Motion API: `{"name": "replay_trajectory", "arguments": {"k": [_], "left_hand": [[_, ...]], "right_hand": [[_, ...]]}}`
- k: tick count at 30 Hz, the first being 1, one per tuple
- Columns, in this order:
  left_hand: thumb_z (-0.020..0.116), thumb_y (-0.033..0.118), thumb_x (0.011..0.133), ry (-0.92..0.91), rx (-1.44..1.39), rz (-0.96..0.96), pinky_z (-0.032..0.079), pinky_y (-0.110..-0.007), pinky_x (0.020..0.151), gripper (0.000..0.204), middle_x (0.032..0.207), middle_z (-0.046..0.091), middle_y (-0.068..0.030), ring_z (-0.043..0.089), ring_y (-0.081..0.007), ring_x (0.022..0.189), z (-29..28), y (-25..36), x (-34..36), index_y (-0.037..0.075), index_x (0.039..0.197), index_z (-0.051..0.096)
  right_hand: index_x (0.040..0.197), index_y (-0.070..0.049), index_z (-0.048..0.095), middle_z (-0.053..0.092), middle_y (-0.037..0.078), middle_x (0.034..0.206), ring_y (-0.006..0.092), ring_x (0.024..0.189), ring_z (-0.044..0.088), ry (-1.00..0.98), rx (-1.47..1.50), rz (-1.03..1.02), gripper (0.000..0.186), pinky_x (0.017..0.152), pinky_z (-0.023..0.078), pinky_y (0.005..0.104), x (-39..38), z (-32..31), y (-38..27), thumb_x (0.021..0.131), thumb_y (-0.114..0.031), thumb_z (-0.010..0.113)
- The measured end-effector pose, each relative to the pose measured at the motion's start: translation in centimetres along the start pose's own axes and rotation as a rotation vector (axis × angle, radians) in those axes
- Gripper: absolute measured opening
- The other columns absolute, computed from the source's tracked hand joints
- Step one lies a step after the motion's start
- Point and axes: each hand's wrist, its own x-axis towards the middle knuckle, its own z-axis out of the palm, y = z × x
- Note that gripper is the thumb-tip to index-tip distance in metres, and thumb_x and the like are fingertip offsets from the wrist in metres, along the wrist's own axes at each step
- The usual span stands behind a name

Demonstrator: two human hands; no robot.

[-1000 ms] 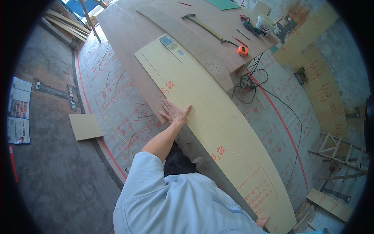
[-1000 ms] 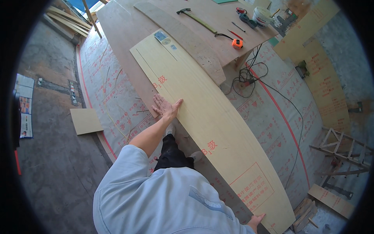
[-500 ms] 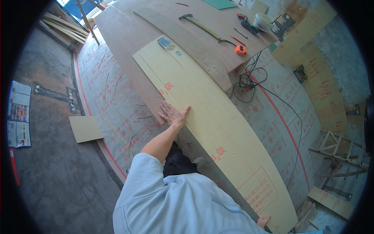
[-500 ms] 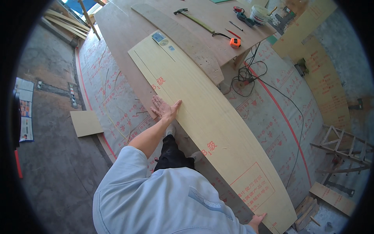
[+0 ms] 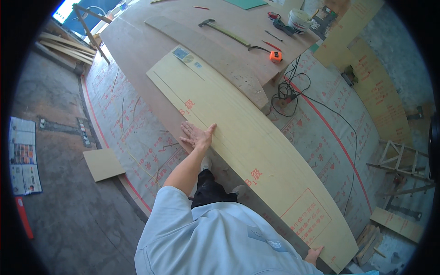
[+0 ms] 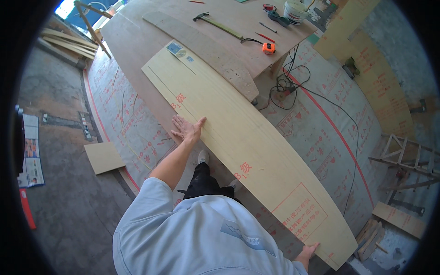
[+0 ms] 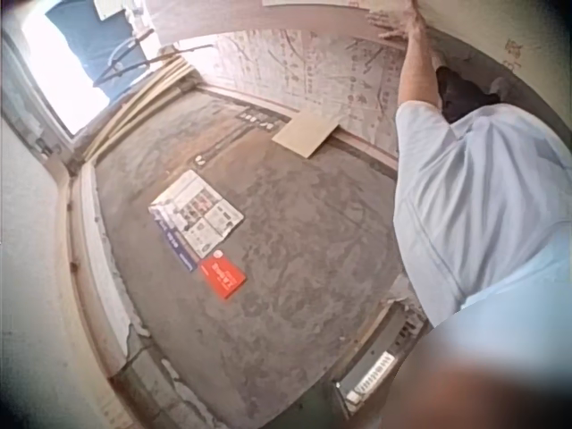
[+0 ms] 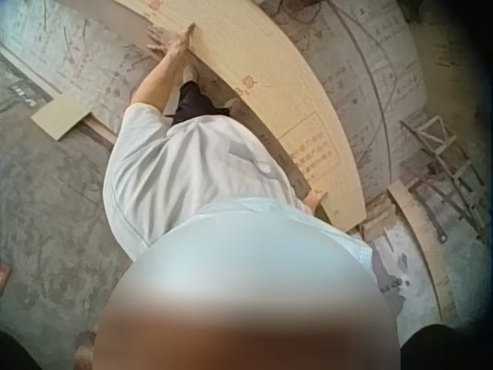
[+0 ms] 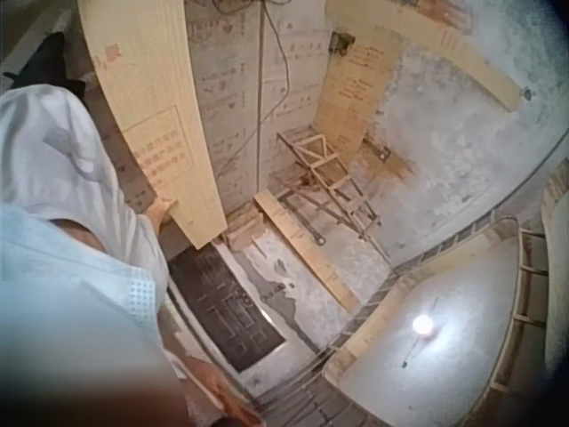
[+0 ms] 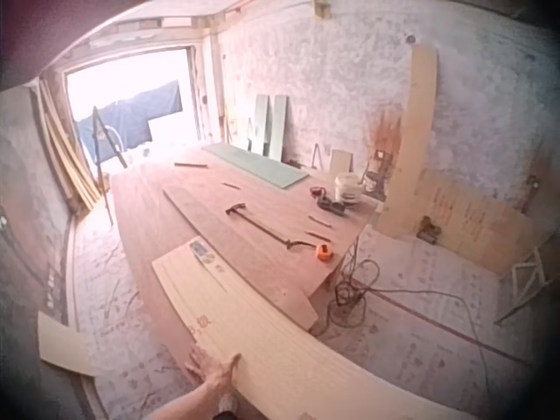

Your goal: Measure, hammer nails into, and handle plywood boards for interior renovation.

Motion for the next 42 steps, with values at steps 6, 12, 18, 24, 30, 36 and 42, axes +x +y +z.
{"name": "replay_trajectory", "arguments": {"k": [6,12,18,24,30,36,42], "left_hand": [[0.069,0.075,0.07,-0.066,0.063,0.012,-0.008,-0.061,0.119,0.137,0.168,-0.003,-0.0162,-0.009,-0.0272,0.155,1.5,2.6,-0.3,-0.004,0.157,0.0],[0.068,0.076,0.07,-0.013,0.064,0.018,-0.008,-0.062,0.119,0.136,0.168,-0.002,-0.0161,-0.009,-0.0274,0.155,0.9,1.5,-0.3,-0.005,0.157,0.003],[0.067,0.078,0.07,-0.002,0.07,0.032,-0.009,-0.064,0.118,0.136,0.167,-0.002,-0.0164,-0.01,-0.0268,0.155,1.8,1.4,-0.2,-0.005,0.157,0.002],[0.066,0.081,0.068,0.016,0.082,0.048,-0.008,-0.065,0.117,0.139,0.167,-0.003,-0.0172,-0.011,-0.0266,0.155,2.7,1.4,0.3,-0.005,0.157,0.001],[0.065,0.084,0.067,0.039,0.13,0.048,-0.006,-0.069,0.115,0.141,0.167,-0.001,-0.0177,-0.01,-0.0282,0.155,3.4,0.8,2.0,-0.005,0.157,0.002],[0.067,0.087,0.06,0.061,0.106,0.023,-0.005,-0.071,0.114,0.145,0.168,-0.002,-0.0156,-0.01,-0.0284,0.155,3.6,0.4,3.2,0.001,0.159,0.004],[0.071,0.087,0.054,0.042,0.004,-0.018,-0.005,-0.071,0.114,0.151,0.166,-0.009,-0.0209,-0.012,-0.0341,0.154,4.5,-0.1,-2.3,0.004,0.159,0.001]], "right_hand": [[0.148,-0.012,0.044,0.052,0.006,0.146,0.0256,0.128,0.049,-0.205,0.332,0.012,0.081,0.11,0.036,0.0418,4.6,-1.6,7.4,0.09,-0.067,0.059],[0.16,-0.014,0.014,0.041,0.014,0.149,0.0238,0.13,0.045,-0.247,0.457,0.12,0.081,0.106,0.039,0.0366,4.5,3.6,7.0,0.093,-0.007,0.059],[0.149,-0.017,0.037,0.048,0.004,0.147,0.0245,0.133,0.045,-0.19,0.689,0.311,0.067,0.112,0.034,0.0421,6.0,5.2,8.0,0.091,-0.042,0.061],[0.14,-0.017,0.053,0.054,-0.002,0.145,0.0246,0.135,0.046,-0.156,0.932,0.439,0.066,0.116,0.031,0.0464,6.4,8.3,9.2,0.092,-0.062,0.059],[0.138,-0.017,0.056,0.057,-0.002,0.141,0.0227,0.132,0.049,-0.17,0.949,0.526,0.062,0.115,0.034,0.0427,5.6,11.3,9.8,0.094,-0.061,0.057],[0.136,-0.018,0.056,0.058,-0.001,0.14,0.0245,0.131,0.05,-0.234,0.955,0.512,0.061,0.114,0.036,0.0457,5.4,12.5,10.9,0.095,-0.062,0.055],[0.136,-0.017,0.057,0.059,-0.002,0.138,0.0234,0.13,0.051,-0.237,1.143,0.559,0.056,0.114,0.037,0.0442,4.0,13.2,10.4,0.096,-0.057,0.056]]}}
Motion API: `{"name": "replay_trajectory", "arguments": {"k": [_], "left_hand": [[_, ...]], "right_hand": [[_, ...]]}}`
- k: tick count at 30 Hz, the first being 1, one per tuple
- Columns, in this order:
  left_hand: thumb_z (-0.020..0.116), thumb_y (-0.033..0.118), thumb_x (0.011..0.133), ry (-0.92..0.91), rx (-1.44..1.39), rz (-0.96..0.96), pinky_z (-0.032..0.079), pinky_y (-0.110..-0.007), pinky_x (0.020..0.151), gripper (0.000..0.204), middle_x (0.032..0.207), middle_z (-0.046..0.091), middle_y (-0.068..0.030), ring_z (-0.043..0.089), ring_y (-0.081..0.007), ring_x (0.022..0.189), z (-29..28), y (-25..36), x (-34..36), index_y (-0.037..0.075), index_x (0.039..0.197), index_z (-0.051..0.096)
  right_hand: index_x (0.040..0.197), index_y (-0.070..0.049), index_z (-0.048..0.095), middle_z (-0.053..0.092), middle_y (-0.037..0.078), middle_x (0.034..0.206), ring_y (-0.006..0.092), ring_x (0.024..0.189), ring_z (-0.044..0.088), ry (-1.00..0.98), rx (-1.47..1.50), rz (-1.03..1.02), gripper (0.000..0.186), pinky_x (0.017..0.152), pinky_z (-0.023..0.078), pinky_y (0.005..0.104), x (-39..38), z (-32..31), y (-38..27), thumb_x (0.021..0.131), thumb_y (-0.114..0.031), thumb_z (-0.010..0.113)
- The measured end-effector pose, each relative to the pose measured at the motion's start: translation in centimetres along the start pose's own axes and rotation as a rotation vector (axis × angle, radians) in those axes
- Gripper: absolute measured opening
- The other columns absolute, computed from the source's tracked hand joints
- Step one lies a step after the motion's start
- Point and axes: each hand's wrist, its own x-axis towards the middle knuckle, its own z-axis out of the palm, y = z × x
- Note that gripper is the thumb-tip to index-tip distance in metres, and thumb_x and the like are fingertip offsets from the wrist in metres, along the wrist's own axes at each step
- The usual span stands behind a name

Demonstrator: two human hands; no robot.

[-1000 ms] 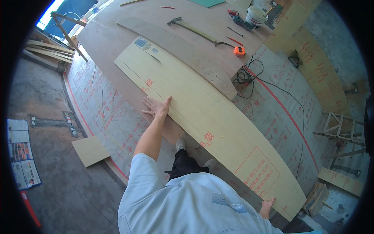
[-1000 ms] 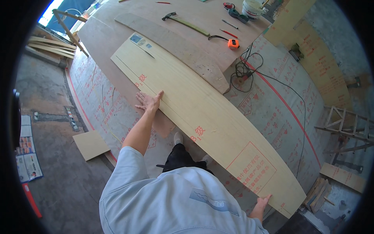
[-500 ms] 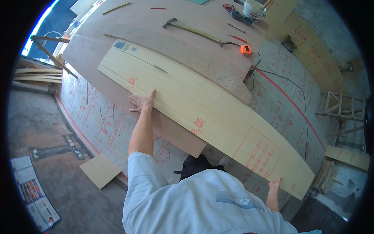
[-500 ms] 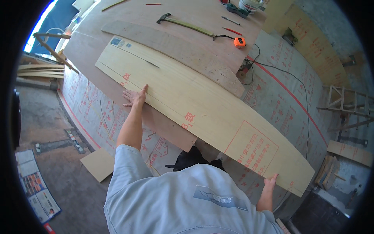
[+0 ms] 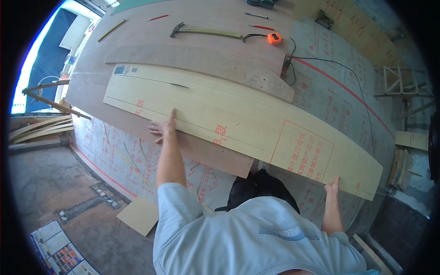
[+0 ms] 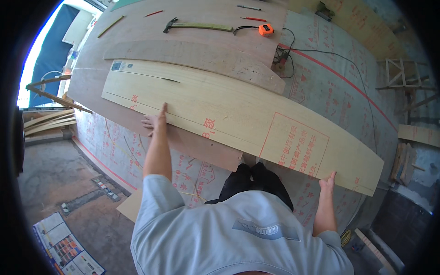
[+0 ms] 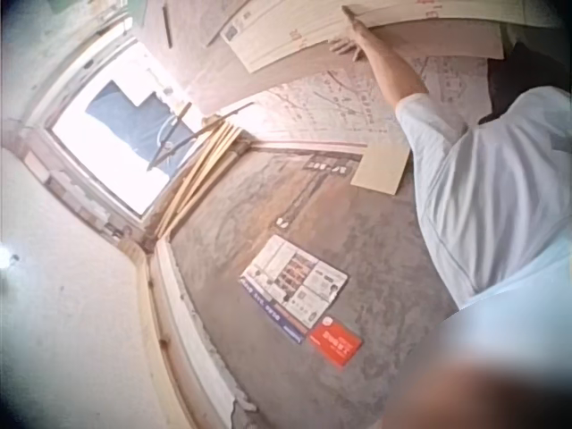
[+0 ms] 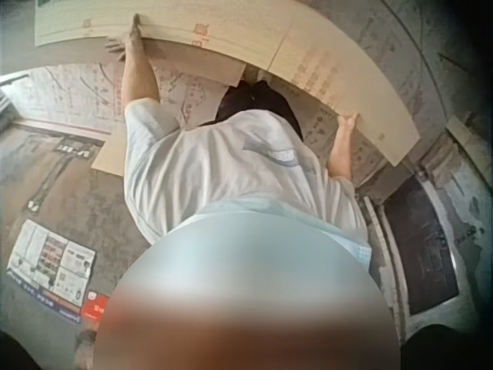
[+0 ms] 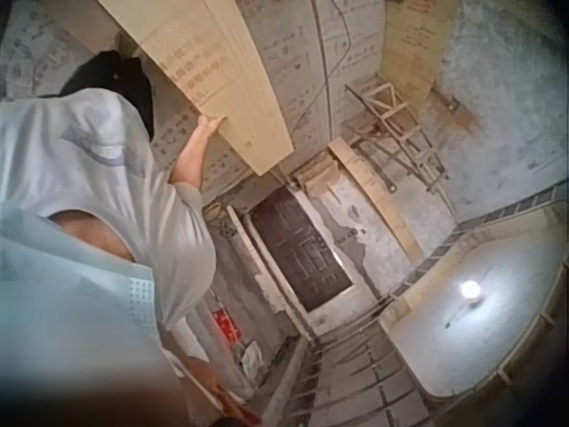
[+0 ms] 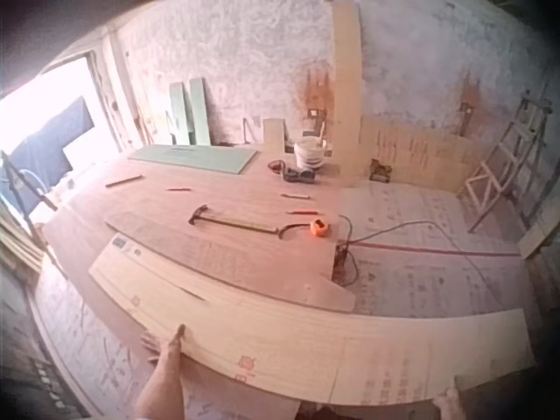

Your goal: Measure, hammer nails into, and handle plywood boards for interior renovation.

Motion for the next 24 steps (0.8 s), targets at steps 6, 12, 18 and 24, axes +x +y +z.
{"name": "replay_trajectory", "arguments": {"k": [6,12,18,24], "left_hand": [[0.073,0.08,0.061,-0.095,-0.022,0.232,-0.002,-0.07,0.115,0.146,0.165,-0.003,-0.0258,-0.009,-0.0351,0.154,5.7,-4.1,-19.4,-0.007,0.156,0.004],[0.074,0.076,0.065,-0.138,-0.001,0.274,-0.003,-0.071,0.114,0.143,0.166,-0.005,-0.0237,-0.009,-0.0355,0.154,7.3,-5.2,-24.5,-0.007,0.156,0.002],[0.07,0.082,0.064,-0.09,0.117,0.233,0.004,-0.075,0.112,0.142,0.166,-0.003,-0.022,-0.007,-0.0345,0.154,8.4,-5.5,-21.8,-0.007,0.156,0.007],[0.071,0.083,0.061,-0.058,0.086,0.272,0.002,-0.076,0.111,0.145,0.167,-0.004,-0.0192,-0.009,-0.034,0.154,10.0,-6.6,-17.9,-0.005,0.156,0.007]], "right_hand": [[0.138,-0.018,0.056,0.057,-0.001,0.142,0.0224,0.134,0.048,0.022,-0.006,-0.007,0.051,0.118,0.032,0.0435,-2.1,0.4,0.3,0.099,-0.05,0.057],[0.136,-0.016,0.057,0.057,0.0,0.141,0.0228,0.132,0.05,-0.007,0.044,-0.007,0.051,0.117,0.035,0.0416,-1.7,0.5,0.9,0.099,-0.05,0.055],[0.136,-0.015,0.057,0.058,0.0,0.141,0.0224,0.131,0.051,-0.004,0.066,0.035,0.05,0.116,0.036,0.0426,-3.4,1.9,3.8,0.1,-0.05,0.053],[0.138,-0.015,0.055,0.057,0.001,0.141,0.0226,0.131,0.051,-0.081,0.17,0.149,0.052,0.116,0.037,0.0441,-2.9,1.7,8.3,0.1,-0.05,0.051]]}}
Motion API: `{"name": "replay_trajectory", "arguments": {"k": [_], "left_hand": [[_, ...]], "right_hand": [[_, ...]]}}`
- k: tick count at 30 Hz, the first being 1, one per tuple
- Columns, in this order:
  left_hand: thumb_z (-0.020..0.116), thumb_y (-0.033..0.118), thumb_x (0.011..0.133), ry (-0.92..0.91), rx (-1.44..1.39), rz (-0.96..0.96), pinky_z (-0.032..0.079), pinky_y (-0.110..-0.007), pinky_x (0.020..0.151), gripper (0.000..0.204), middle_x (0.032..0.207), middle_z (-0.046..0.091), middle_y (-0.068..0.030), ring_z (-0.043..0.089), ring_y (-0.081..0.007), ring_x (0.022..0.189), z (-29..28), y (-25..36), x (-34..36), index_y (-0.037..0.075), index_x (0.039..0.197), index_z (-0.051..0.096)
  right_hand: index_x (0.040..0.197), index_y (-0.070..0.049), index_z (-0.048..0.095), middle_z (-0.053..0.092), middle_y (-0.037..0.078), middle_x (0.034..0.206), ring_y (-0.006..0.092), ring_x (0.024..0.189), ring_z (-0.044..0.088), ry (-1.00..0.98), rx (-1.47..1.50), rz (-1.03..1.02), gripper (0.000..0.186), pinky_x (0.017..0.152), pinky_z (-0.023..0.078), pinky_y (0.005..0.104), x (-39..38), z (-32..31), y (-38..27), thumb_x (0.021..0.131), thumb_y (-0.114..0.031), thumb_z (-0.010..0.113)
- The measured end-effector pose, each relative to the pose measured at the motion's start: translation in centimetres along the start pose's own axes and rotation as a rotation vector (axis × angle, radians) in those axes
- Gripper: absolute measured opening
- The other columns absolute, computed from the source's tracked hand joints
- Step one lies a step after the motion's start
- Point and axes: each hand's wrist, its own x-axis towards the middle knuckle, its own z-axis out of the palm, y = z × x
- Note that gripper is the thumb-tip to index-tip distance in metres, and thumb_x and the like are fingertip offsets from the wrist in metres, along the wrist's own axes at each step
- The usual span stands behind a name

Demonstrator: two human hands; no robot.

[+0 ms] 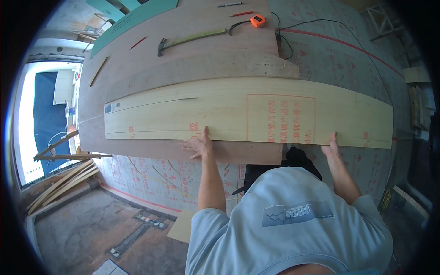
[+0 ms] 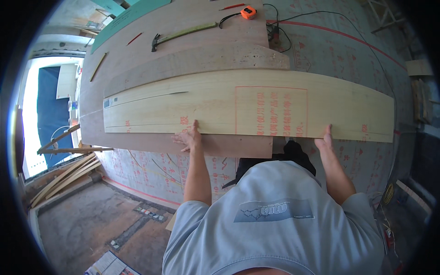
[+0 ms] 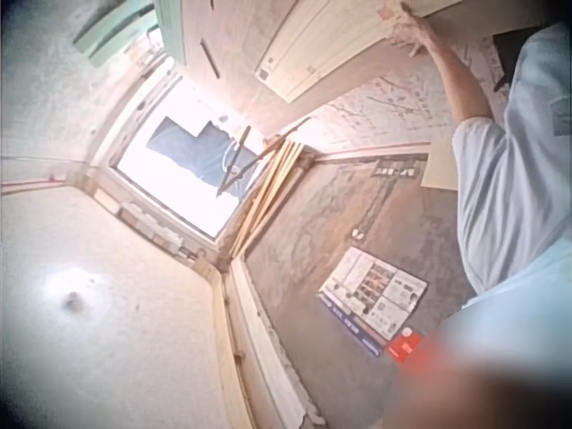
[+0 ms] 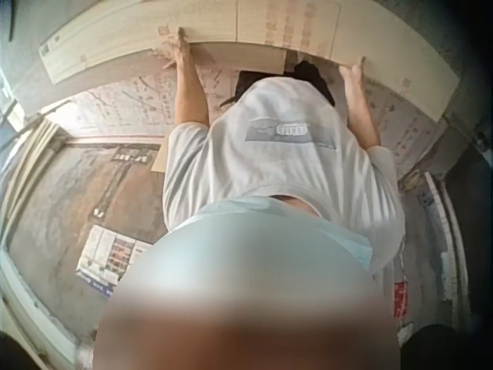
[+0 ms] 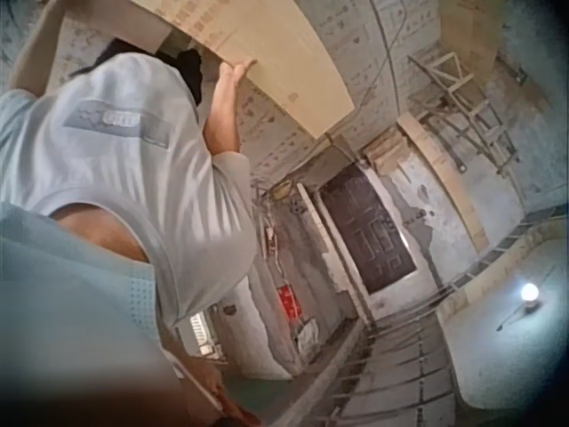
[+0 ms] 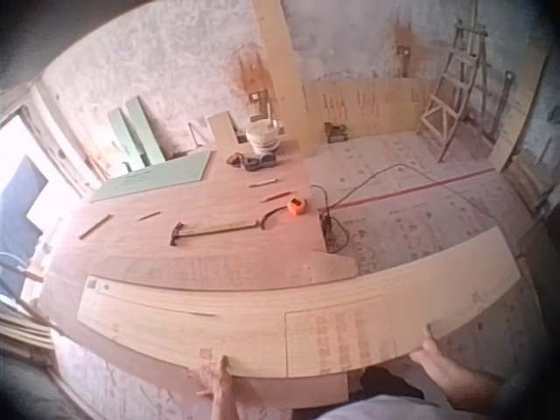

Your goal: Measure, hammer nails into, and handle plywood boards for interior renovation.

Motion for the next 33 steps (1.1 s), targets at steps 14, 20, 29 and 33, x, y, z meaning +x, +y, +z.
{"name": "replay_trajectory", "arguments": {"k": [14,20,29,33], "left_hand": [[0.07,0.085,0.06,-0.024,-0.033,-0.045,0.002,-0.074,0.113,0.144,0.167,-0.009,-0.0169,-0.009,-0.0358,0.154,0.2,-2.1,6.8,0.004,0.159,0.005],[0.072,0.082,0.061,-0.015,-0.053,-0.012,0.0,-0.074,0.113,0.144,0.166,-0.008,-0.0193,-0.008,-0.0345,0.154,3.0,0.4,-5.7,0.001,0.158,0.005],[0.075,0.072,0.066,-0.021,-0.122,0.061,-0.003,-0.069,0.115,0.138,0.166,-0.001,-0.0208,-0.006,-0.0327,0.155,13.7,3.9,-33.2,-0.004,0.157,0.005],[0.076,0.069,0.068,-0.06,-0.14,0.002,-0.004,-0.068,0.116,0.137,0.167,-0.003,-0.0192,-0.007,-0.0321,0.155,14.1,4.6,-35.5,-0.005,0.157,0.003]], "right_hand": [[0.121,-0.021,0.062,0.063,0.0,0.111,0.0207,0.104,0.057,-0.124,-0.446,0.226,0.053,0.096,0.046,0.0376,0.0,-3.6,5.5,0.086,-0.059,0.071],[0.126,-0.009,0.057,0.061,0.009,0.105,0.0251,0.099,0.059,-0.146,-0.068,0.012,0.063,0.091,0.052,0.0397,11.8,-16.5,-18.1,0.084,-0.052,0.076],[0.145,0.002,0.04,0.05,0.018,0.144,0.0346,0.13,0.052,0.85,-1.382,-0.9,0.106,0.104,0.047,0.0476,15.8,-18.2,-50.6,0.077,-0.074,0.068],[0.143,-0.007,0.047,0.056,0.008,0.138,0.0258,0.126,0.053,-0.105,-1.095,-0.072,0.068,0.104,0.044,0.0427,16.6,-14.8,-52.9,0.094,-0.053,0.063]]}}
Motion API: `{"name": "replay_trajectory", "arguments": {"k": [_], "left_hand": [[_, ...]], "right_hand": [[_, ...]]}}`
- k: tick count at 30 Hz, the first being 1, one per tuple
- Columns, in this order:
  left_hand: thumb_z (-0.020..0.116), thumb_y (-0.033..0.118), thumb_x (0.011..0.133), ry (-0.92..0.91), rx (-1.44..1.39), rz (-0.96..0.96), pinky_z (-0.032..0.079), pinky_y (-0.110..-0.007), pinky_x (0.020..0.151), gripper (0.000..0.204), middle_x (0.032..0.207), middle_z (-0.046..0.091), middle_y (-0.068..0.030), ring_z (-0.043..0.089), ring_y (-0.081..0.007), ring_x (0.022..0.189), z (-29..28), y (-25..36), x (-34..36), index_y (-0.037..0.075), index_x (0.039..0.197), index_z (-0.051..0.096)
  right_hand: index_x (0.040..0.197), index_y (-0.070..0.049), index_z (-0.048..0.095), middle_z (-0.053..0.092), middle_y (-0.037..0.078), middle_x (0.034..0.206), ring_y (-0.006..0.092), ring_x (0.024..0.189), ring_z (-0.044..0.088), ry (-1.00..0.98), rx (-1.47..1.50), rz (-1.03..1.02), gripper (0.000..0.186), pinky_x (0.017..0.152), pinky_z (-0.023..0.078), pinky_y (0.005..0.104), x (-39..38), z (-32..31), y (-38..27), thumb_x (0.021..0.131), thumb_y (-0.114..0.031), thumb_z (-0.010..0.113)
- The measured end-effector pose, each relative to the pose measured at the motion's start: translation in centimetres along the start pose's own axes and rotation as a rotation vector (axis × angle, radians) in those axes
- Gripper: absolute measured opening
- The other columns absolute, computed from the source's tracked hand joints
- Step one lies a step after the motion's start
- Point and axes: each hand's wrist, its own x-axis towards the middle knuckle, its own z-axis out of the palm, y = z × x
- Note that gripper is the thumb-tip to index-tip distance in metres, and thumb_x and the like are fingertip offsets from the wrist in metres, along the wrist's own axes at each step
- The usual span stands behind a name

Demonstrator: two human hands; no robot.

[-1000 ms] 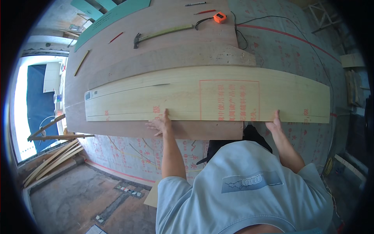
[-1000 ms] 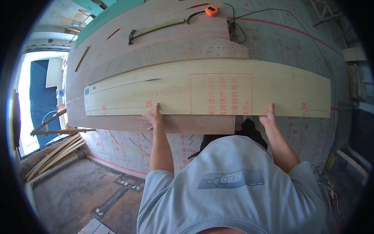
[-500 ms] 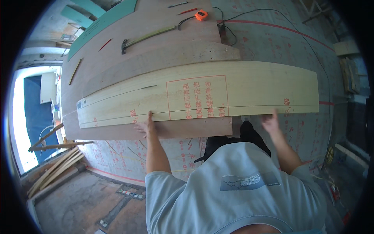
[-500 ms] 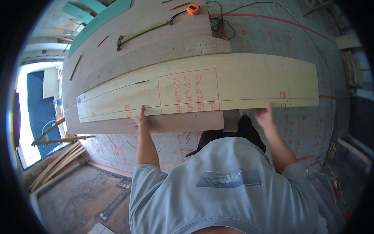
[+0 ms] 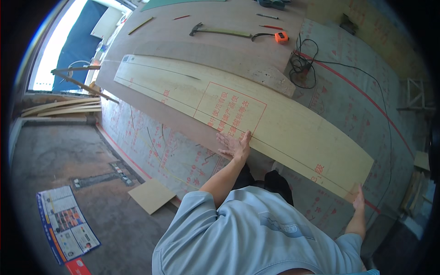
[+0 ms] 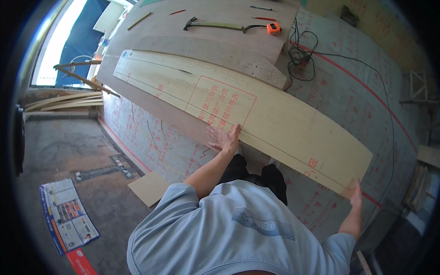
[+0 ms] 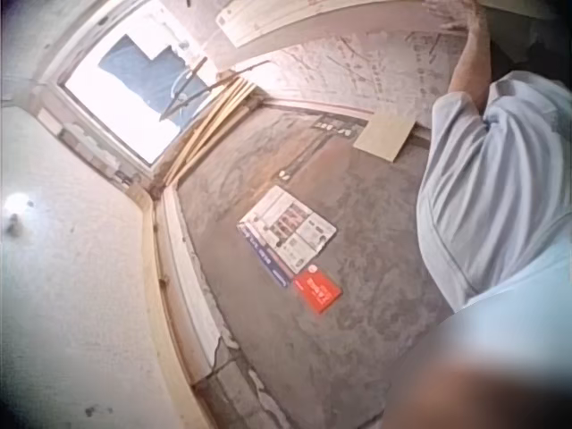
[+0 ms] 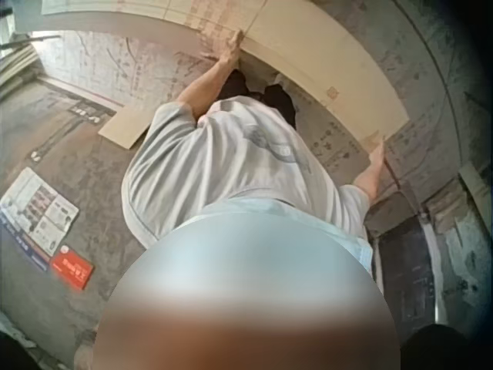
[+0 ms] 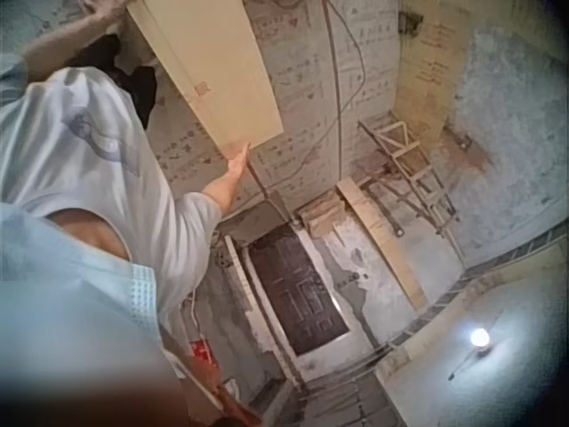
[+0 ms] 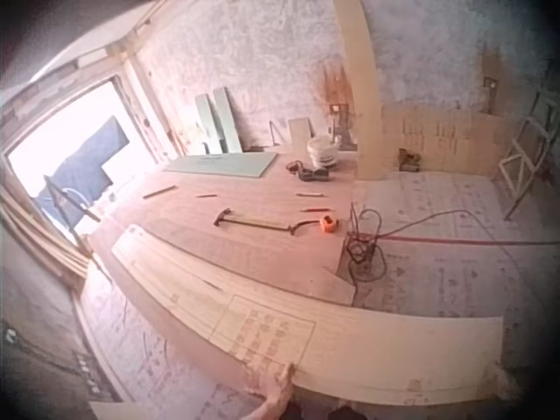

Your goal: Measure, hammer nails into, and handle plywood boards for interior renovation.

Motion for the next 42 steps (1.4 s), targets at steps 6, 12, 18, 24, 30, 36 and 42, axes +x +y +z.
{"name": "replay_trajectory", "arguments": {"k": [6,12,18,24,30,36,42], "left_hand": [[0.077,0.067,0.068,-0.005,-0.008,0.014,-0.003,-0.068,0.116,0.135,0.167,-0.003,-0.0191,-0.007,-0.0318,0.155,0.9,0.5,-0.6,-0.005,0.157,0.004],[0.078,0.063,0.069,0.053,0.065,0.027,-0.002,-0.07,0.115,0.132,0.167,-0.001,-0.0195,-0.005,-0.0316,0.155,0.7,0.4,0.0,-0.004,0.157,0.006],[0.078,0.063,0.07,0.032,0.071,0.026,-0.004,-0.071,0.114,0.132,0.167,-0.001,-0.0187,-0.006,-0.0323,0.155,1.0,0.4,0.4,-0.005,0.156,0.006],[0.077,0.066,0.07,0.054,0.116,0.013,-0.006,-0.071,0.114,0.132,0.167,-0.002,-0.0168,-0.008,-0.0323,0.155,0.9,-0.2,1.1,-0.004,0.157,0.006],[0.074,0.072,0.069,0.056,0.176,0.002,-0.001,-0.072,0.114,0.135,0.167,-0.005,-0.0158,-0.009,-0.0339,0.154,2.0,-0.1,2.6,-0.001,0.158,0.005],[0.074,0.08,0.06,0.058,0.193,-0.05,0.001,-0.074,0.113,0.142,0.167,-0.005,-0.0156,-0.006,-0.0357,0.154,1.4,-3.4,5.9,0.005,0.159,0.007],[0.073,0.08,0.062,0.136,0.11,0.001,0.002,-0.074,0.113,0.141,0.167,-0.005,-0.0185,-0.006,-0.0365,0.154,2.6,-2.1,2.3,0.004,0.159,0.005]], "right_hand": [[0.144,-0.008,0.046,0.056,0.005,0.138,0.0245,0.129,0.05,0.049,-0.312,-0.195,0.067,0.106,0.041,0.0423,-1.7,0.7,-1.0,0.091,-0.038,0.073],[0.126,-0.002,0.056,0.062,0.01,0.122,0.0238,0.113,0.058,0.123,-0.305,-0.155,0.052,0.094,0.049,0.042,-3.6,1.9,-1.9,0.089,-0.032,0.076],[0.122,-0.002,0.057,0.064,0.009,0.117,0.023,0.107,0.062,0.067,-0.258,-0.209,0.049,0.09,0.052,0.0408,-3.7,2.7,-1.0,0.088,-0.03,0.078],[0.116,0.002,0.063,0.068,0.009,0.107,0.0219,0.097,0.065,0.085,-0.325,-0.192,0.041,0.087,0.053,0.0375,-3.2,4.7,-0.3,0.088,-0.024,0.078],[0.12,0.006,0.063,0.068,0.012,0.115,0.0215,0.101,0.065,-0.041,-0.2,-0.224,0.042,0.088,0.052,0.0363,-1.0,4.9,1.9,0.088,-0.018,0.076],[0.119,0.01,0.062,0.069,0.014,0.114,0.0221,0.101,0.065,-0.116,-0.271,-0.239,0.047,0.089,0.052,0.0366,-1.0,7.7,2.3,0.087,-0.021,0.078],[0.121,0.009,0.06,0.068,0.014,0.115,0.022,0.104,0.065,-0.18,-0.348,-0.231,0.049,0.088,0.052,0.036,-0.7,7.5,1.9,0.089,-0.025,0.076]]}}
